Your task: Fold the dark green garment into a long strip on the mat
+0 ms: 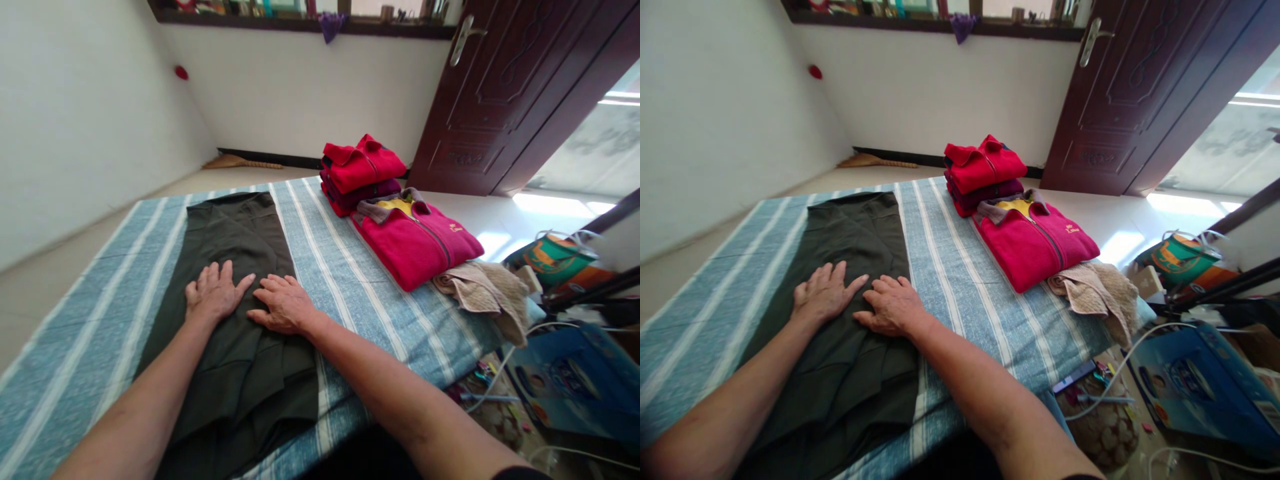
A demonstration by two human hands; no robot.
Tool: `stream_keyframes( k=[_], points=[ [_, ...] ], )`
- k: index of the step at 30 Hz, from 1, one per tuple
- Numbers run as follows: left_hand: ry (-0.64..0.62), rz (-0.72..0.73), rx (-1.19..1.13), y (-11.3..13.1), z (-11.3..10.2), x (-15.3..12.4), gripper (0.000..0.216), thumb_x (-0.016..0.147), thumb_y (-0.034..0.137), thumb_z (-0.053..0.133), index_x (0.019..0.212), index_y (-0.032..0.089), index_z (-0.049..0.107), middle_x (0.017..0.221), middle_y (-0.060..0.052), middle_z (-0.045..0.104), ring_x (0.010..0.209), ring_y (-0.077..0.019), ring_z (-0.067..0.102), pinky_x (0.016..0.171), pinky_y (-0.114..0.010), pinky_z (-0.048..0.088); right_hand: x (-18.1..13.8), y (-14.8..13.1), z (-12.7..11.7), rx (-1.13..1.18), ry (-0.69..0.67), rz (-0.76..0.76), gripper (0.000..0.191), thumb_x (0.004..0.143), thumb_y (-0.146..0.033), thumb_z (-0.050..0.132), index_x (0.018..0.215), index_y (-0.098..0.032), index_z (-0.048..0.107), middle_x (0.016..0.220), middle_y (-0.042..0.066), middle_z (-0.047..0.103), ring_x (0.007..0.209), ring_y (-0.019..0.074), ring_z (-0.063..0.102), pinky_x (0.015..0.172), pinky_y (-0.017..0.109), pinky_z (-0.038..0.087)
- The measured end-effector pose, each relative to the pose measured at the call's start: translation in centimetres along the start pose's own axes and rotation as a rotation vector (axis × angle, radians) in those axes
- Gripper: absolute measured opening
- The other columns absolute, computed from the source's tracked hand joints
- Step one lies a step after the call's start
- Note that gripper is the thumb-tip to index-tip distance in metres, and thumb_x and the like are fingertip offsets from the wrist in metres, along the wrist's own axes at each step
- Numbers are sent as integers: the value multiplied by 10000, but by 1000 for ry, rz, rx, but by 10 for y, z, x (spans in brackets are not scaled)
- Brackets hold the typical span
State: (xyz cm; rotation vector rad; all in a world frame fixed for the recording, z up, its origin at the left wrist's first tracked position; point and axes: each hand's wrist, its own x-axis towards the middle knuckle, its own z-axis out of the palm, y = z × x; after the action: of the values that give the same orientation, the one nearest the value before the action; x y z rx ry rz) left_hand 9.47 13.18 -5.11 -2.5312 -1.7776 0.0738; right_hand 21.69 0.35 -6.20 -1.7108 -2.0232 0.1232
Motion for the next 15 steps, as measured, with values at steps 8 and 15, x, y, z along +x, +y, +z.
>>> stream_keyframes(
  k=[8,15],
  points=[
    [-1,7,-16,-1,-1,-1,743,902,600,300,1457,107,256,1521,-182,239,1395,-308,196,1094,-478,196,0,0,1,17,-7,9,444,925,-540,400,1133,-194,586,1348,74,507,1313,231,361,1064,429,276],
    [1,3,-30,0,-2,0,733,907,587,316,1455,104,256,1519,-190,240,1396,-315,196,1096,-485,190,0,1,1,-2,3,-7,447,922,-536,414,1142,-186,585,1341,77,512,1309,233,367,1058,421,288]
  ],
)
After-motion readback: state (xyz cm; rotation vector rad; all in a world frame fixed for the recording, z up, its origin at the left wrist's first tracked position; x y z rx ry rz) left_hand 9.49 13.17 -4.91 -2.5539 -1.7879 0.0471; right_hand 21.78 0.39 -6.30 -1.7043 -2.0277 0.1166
